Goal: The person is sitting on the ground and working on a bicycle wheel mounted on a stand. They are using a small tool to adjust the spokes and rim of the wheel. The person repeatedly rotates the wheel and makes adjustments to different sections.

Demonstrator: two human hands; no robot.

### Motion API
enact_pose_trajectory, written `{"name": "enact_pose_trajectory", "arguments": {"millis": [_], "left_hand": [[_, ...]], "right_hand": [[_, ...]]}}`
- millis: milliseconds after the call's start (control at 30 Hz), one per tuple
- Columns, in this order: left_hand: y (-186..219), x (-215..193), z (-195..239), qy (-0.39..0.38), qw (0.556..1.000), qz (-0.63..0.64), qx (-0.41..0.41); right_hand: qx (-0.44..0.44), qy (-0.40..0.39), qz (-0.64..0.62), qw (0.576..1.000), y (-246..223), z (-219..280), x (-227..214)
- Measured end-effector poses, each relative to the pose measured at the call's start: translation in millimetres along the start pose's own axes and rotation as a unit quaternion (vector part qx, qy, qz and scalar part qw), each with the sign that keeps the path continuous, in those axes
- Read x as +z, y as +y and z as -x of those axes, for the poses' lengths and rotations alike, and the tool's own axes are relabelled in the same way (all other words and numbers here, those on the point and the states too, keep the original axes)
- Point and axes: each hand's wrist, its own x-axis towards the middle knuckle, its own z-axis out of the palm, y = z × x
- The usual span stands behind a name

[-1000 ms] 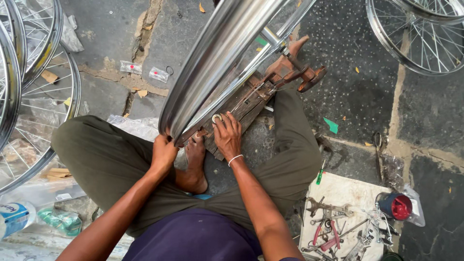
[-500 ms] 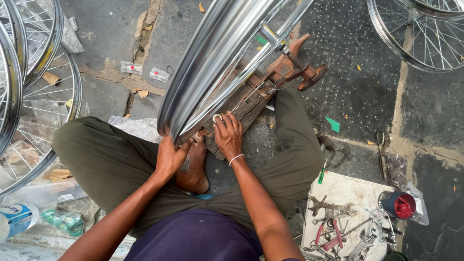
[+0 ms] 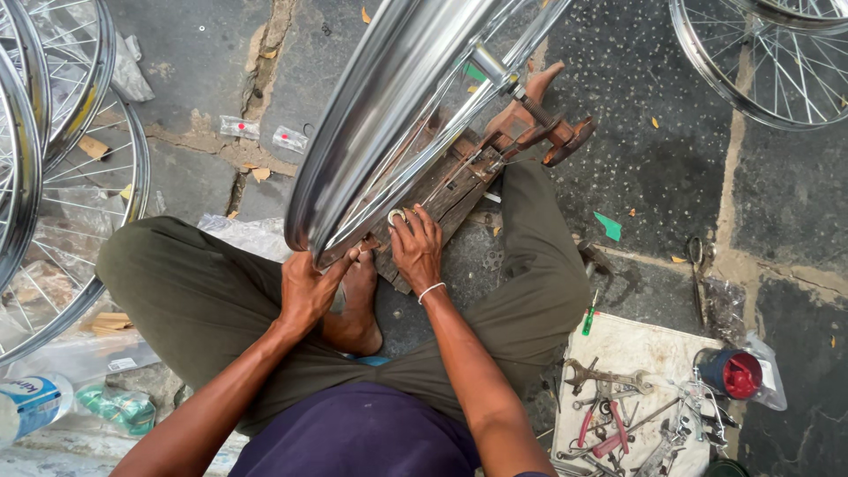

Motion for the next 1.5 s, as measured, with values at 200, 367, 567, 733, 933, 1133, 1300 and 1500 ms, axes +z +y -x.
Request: {"name": "enact_pose_trajectory", "arguments": {"millis": [200, 367, 567, 733, 933, 1133, 1300, 1500], "left_hand": [[68.3, -58.2, -2.3, 0.131, 0.950, -0.066, 0.274], [167.1, -123.3, -34.8, 0.161, 0.877, -0.087, 0.444], [214.0, -110.3, -56.6, 0.129, 0.873, -0.093, 0.461], [132.7, -82.7, -20.3, 0.131, 0.914, 0.008, 0.383], [30.2, -28.1, 2.6, 0.019, 0.991, 0.046, 0.125], [20.2, -12.5, -14.8, -0.070, 0.995, 0.071, 0.007], [51.9, -62.5, 6.3, 0.059, 0.975, 0.025, 0.210], [73.2, -86.4, 19.7, 0.043, 0.977, 0.146, 0.153]], "right_hand": [[-0.005, 0.017, -0.019, 1.000, 0.8, -6.2, -4.1], [0.002, 0.005, -0.012, 1.000, -3.7, 1.1, -6.7], [-0.007, 0.011, -0.006, 1.000, -3.4, -9.6, -8.0], [-0.010, -0.002, -0.008, 1.000, -2.4, -3.9, -7.9], [-0.002, 0.004, -0.013, 1.000, -1.7, -6.8, -6.8], [-0.004, 0.011, -0.018, 1.000, 0.3, -1.3, -4.0], [0.006, 0.020, -0.039, 0.999, -10.8, -6.9, -12.4], [-0.016, 0.074, -0.206, 0.976, -79.1, -25.3, -98.0]]}}
